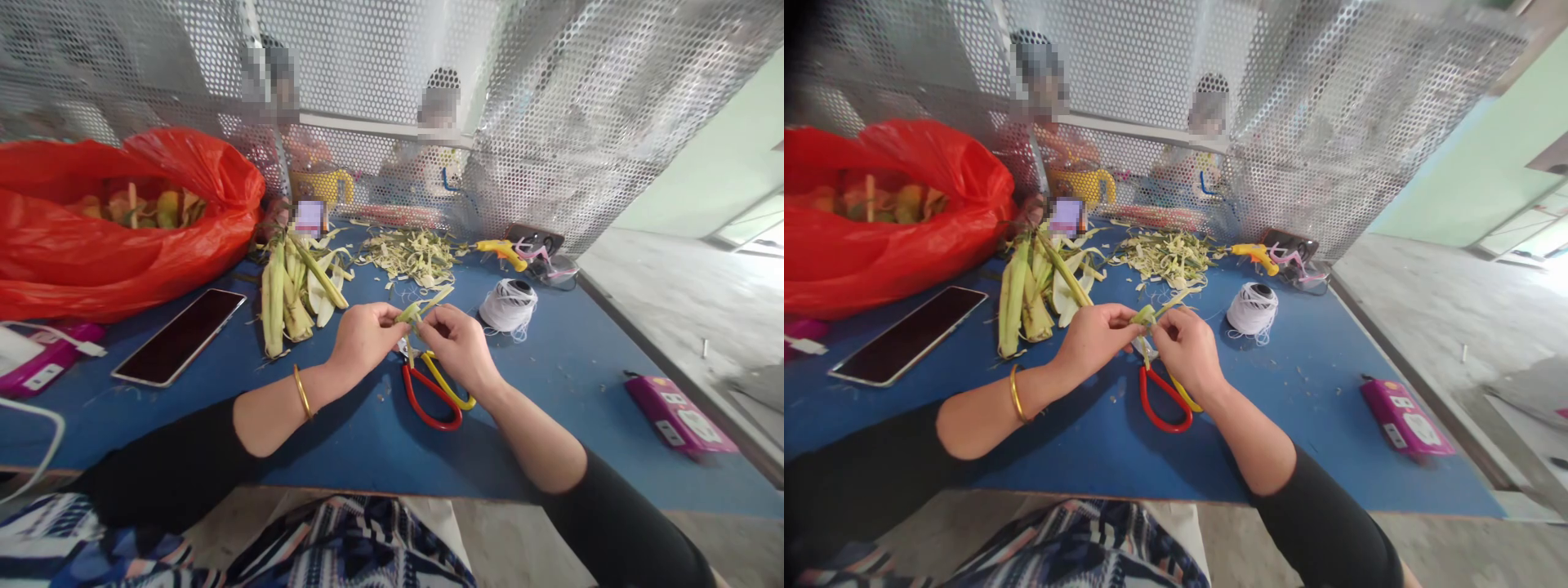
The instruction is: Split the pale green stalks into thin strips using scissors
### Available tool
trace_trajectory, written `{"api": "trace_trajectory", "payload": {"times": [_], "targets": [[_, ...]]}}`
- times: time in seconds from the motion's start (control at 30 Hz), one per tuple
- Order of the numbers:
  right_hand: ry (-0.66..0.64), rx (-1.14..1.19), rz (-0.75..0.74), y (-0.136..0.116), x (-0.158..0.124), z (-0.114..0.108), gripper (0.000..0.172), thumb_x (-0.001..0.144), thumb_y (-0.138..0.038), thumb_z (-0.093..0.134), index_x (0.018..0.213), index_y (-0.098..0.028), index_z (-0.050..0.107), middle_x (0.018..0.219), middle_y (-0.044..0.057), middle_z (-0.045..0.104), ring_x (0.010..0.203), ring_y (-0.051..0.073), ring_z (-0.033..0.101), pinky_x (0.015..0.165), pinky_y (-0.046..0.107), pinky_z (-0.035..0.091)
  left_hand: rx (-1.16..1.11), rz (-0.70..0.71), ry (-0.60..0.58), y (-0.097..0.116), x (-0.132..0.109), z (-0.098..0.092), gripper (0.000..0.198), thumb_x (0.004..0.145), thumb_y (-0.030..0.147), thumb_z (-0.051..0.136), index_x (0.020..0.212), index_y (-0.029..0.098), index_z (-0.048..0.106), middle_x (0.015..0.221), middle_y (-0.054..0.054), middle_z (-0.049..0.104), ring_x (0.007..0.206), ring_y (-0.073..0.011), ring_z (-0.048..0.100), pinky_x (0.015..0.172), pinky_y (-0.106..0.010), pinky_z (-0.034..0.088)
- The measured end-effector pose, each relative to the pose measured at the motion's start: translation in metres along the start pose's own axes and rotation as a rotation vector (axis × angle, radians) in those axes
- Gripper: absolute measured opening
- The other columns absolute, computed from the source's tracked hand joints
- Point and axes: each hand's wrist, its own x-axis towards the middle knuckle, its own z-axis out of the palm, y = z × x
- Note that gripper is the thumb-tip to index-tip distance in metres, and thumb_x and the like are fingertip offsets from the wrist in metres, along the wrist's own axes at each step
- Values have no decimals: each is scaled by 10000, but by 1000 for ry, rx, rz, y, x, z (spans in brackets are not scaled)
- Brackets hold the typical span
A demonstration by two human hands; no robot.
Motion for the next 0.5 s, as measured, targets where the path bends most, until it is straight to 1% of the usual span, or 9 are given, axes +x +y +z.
{"api": "trace_trajectory", "payload": {"times": [0.1, 0.17, 0.37, 0.43, 0.5], "targets": [[-21, 41, -59, 0, -1, 0, 228, 803, -277, 553, 597, -209, 481, 658, -8, 512, 609, 127, 439, 562, 258, 328, 9, 31, -7, -1, 0, -1, 58, 738, 200, 694, 778, 185, 734, 647, 1, 713, 525, -130, 639, 519, -213, 473], [-23, 35, -69, 0, -1, 0, 212, 808, -271, 553, 615, -208, 491, 678, -7, 519, 616, 126, 440, 567, 258, 330, 11, 36, -17, -1, 0, -1, 72, 739, 210, 691, 789, 187, 738, 652, 2, 715, 520, -128, 633, 519, -214, 469], [6, 55, 53, 2, -2, 1, 234, 834, -318, 551, 632, -208, 509, 595, -29, 477, 587, 125, 420, 561, 263, 309, 60, 62, -28, 0, -3, -1, 122, 751, 215, 672, 837, 184, 752, 666, -3, 718, 545, -130, 631, 530, -212, 464], [-8, 78, 58, 2, -2, 2, 235, 832, -326, 557, 634, -207, 512, 594, -30, 480, 582, 124, 421, 560, 263, 312, 61, 63, -29, 0, -3, -1, 124, 754, 218, 668, 838, 187, 753, 665, -1, 717, 534, -127, 627, 526, -211, 463], [-24, 106, 32, 2, -2, 2, 222, 838, -314, 547, 647, -208, 513, 615, -25, 496, 596, 127, 439, 575, 263, 333, 54, 60, -25, 0, -2, -1, 122, 752, 215, 670, 836, 189, 754, 669, 1, 718, 524, -123, 625, 525, -210, 464]]}}
